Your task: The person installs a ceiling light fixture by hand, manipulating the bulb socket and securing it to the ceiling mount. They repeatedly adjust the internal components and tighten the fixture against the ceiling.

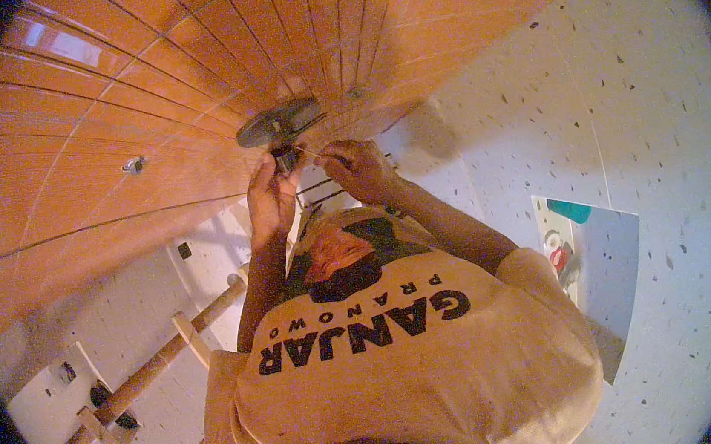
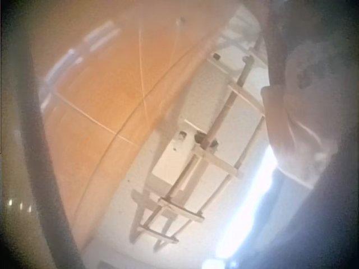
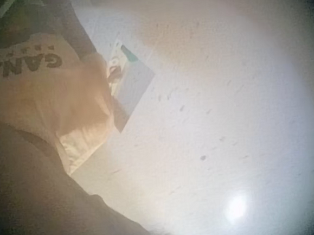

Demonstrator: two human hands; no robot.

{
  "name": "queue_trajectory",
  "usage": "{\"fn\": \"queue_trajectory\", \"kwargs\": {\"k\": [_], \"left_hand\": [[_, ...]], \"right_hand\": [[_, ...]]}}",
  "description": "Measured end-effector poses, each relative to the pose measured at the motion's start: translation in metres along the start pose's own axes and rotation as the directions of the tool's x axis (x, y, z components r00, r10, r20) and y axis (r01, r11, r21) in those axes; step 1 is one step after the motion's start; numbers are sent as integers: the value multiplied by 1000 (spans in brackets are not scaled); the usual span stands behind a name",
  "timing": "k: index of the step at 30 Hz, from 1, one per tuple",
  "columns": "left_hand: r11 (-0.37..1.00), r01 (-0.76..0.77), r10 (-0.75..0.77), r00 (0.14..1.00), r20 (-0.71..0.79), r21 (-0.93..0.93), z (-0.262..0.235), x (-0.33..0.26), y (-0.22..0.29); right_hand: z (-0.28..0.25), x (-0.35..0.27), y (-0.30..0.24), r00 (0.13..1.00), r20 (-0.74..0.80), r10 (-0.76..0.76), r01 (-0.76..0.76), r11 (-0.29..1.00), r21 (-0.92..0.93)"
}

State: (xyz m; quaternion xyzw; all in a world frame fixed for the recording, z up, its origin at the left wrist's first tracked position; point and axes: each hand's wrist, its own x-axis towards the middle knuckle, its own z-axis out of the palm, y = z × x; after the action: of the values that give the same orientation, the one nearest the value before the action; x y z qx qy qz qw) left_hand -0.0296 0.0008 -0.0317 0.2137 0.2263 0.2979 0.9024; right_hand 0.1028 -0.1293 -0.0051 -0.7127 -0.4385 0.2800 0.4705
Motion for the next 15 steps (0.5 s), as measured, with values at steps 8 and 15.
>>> {"fn": "queue_trajectory", "kwargs": {"k": [8, 15], "left_hand": [[993, -52, 55, 998, 27, -102, -3, -16, 10], [991, -134, 133, 990, -42, -14, -14, -40, 23]], "right_hand": [[4, 2, -14, 996, 89, -28, 23, 998, 54], [14, 12, -36, 970, 240, -45, 32, 998, 58]]}}
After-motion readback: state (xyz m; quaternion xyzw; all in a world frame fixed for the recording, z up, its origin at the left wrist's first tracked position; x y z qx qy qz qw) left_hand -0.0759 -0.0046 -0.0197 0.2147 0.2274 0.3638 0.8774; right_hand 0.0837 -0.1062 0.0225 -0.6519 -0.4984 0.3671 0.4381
